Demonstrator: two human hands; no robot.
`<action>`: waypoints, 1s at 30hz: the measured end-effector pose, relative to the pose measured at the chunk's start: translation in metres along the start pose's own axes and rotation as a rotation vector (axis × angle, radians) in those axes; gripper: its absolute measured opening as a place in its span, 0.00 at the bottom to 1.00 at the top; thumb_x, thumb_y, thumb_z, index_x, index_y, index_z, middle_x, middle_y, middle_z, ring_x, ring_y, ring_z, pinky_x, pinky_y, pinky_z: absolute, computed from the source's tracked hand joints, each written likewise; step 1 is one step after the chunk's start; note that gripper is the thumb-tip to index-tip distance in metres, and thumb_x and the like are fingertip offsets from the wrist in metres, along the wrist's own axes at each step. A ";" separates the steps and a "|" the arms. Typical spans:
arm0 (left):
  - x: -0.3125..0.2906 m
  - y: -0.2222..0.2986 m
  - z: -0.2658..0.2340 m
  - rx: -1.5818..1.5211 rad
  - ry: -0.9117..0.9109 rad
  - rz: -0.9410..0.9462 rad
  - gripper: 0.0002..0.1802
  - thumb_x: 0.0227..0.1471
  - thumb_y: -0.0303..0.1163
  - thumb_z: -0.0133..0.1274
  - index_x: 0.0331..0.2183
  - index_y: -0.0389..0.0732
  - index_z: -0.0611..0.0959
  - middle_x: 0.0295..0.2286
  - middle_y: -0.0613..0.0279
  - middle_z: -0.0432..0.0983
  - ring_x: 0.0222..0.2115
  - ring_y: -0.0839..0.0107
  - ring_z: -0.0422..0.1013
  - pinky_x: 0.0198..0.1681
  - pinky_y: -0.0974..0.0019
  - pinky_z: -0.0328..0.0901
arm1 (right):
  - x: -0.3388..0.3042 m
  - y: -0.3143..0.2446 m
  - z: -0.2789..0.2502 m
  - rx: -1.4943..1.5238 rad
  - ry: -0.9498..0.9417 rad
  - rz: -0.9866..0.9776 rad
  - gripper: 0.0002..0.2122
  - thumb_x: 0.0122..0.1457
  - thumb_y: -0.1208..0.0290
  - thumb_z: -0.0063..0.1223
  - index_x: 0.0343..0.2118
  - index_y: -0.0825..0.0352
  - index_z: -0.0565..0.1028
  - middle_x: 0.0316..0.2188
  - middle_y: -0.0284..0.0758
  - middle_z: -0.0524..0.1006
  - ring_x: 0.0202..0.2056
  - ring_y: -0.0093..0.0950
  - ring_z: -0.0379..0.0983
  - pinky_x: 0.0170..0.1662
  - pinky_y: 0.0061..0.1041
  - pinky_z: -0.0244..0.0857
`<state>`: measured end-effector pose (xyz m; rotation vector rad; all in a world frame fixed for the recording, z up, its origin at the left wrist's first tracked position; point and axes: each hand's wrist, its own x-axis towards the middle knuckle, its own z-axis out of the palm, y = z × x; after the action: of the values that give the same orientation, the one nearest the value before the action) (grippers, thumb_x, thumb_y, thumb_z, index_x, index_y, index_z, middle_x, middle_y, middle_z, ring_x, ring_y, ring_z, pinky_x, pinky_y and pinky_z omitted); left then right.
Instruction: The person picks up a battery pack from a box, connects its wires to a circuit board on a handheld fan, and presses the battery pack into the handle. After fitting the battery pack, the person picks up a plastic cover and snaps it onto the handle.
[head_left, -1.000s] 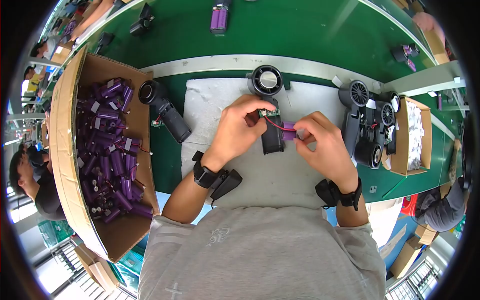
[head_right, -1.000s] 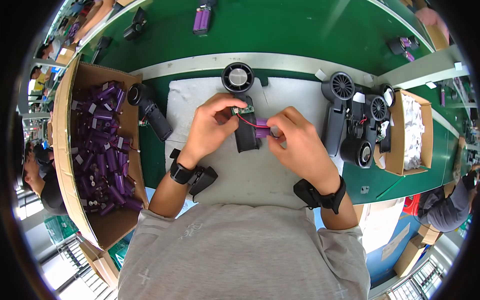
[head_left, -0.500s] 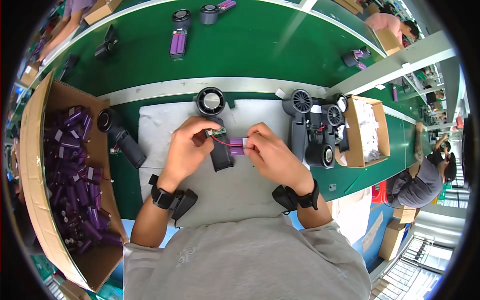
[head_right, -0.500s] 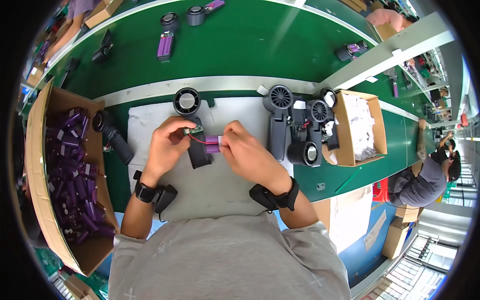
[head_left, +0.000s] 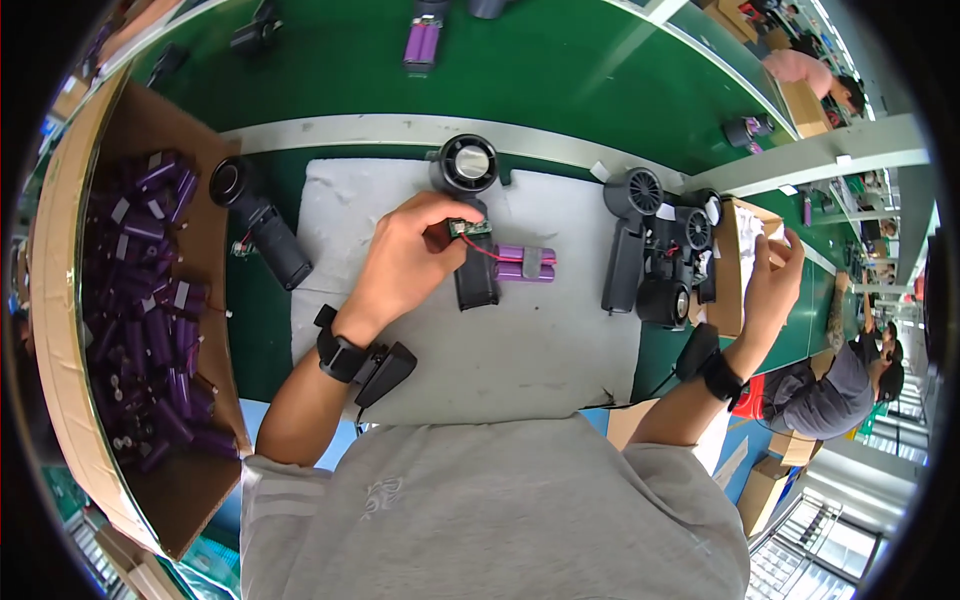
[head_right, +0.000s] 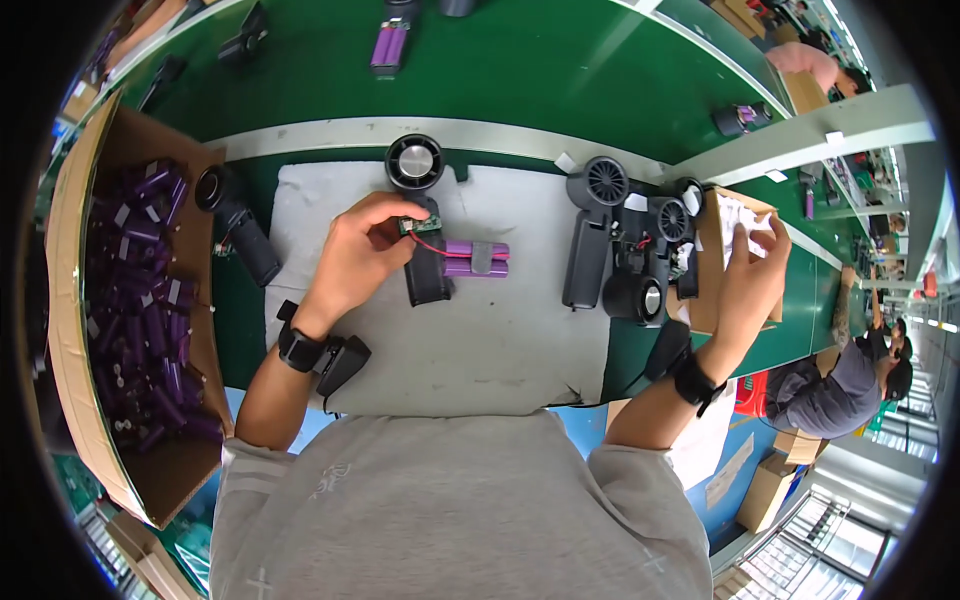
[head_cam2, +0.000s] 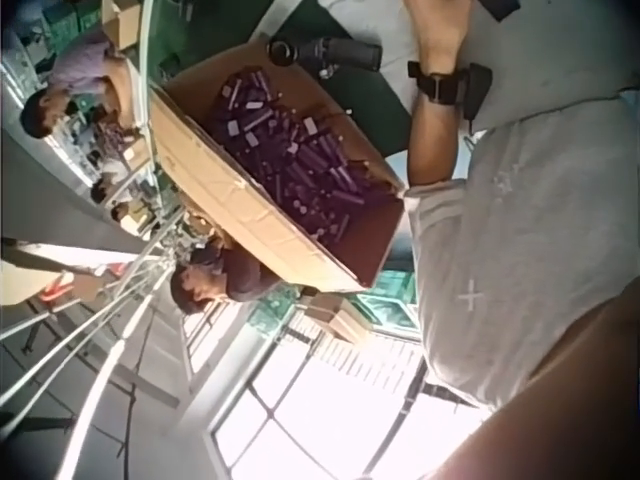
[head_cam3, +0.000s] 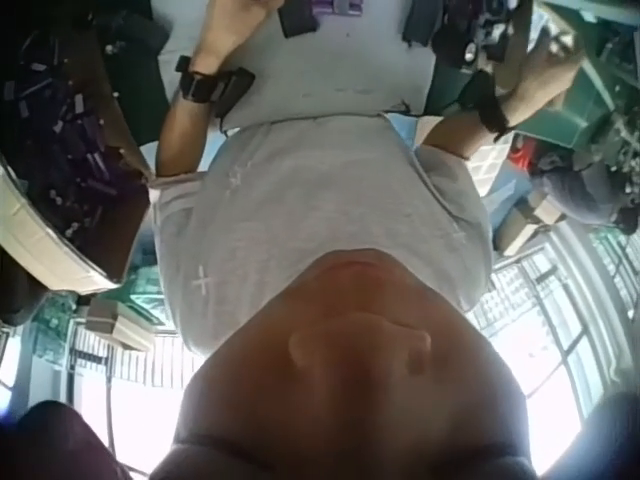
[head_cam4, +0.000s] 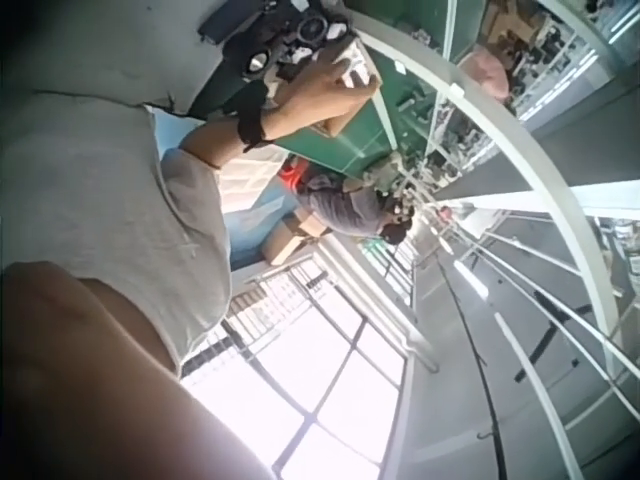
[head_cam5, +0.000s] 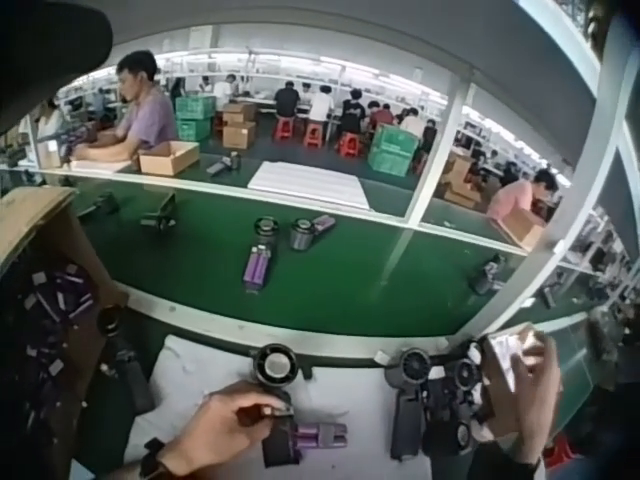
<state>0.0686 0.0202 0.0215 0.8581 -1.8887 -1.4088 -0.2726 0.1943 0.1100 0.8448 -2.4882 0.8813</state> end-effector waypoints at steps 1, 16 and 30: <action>0.002 0.000 0.000 0.008 0.008 -0.014 0.18 0.41 0.15 0.52 0.36 0.40 0.83 0.32 0.63 0.75 0.25 0.76 0.71 0.31 0.74 0.67 | -0.010 -0.021 0.001 0.135 -0.192 -0.038 0.17 0.58 0.70 0.56 0.50 0.66 0.72 0.37 0.34 0.76 0.32 0.23 0.72 0.34 0.23 0.66; 0.001 0.003 -0.005 0.065 -0.061 -0.046 0.19 0.40 0.14 0.54 0.37 0.40 0.85 0.36 0.65 0.75 0.28 0.82 0.71 0.30 0.78 0.65 | -0.121 -0.110 0.075 0.635 -1.033 -0.693 0.23 0.47 0.78 0.61 0.50 0.65 0.72 0.35 0.37 0.76 0.28 0.29 0.74 0.29 0.26 0.66; 0.003 0.003 -0.008 0.108 -0.078 -0.042 0.16 0.39 0.23 0.64 0.36 0.44 0.86 0.31 0.63 0.78 0.24 0.75 0.73 0.28 0.72 0.69 | -0.117 -0.113 0.061 1.207 -1.673 0.229 0.19 0.66 0.69 0.37 0.59 0.62 0.60 0.32 0.40 0.77 0.22 0.26 0.76 0.20 0.19 0.67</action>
<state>0.0724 0.0143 0.0267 0.9110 -2.0328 -1.3939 -0.1206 0.1319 0.0551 2.4756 -2.9373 2.6888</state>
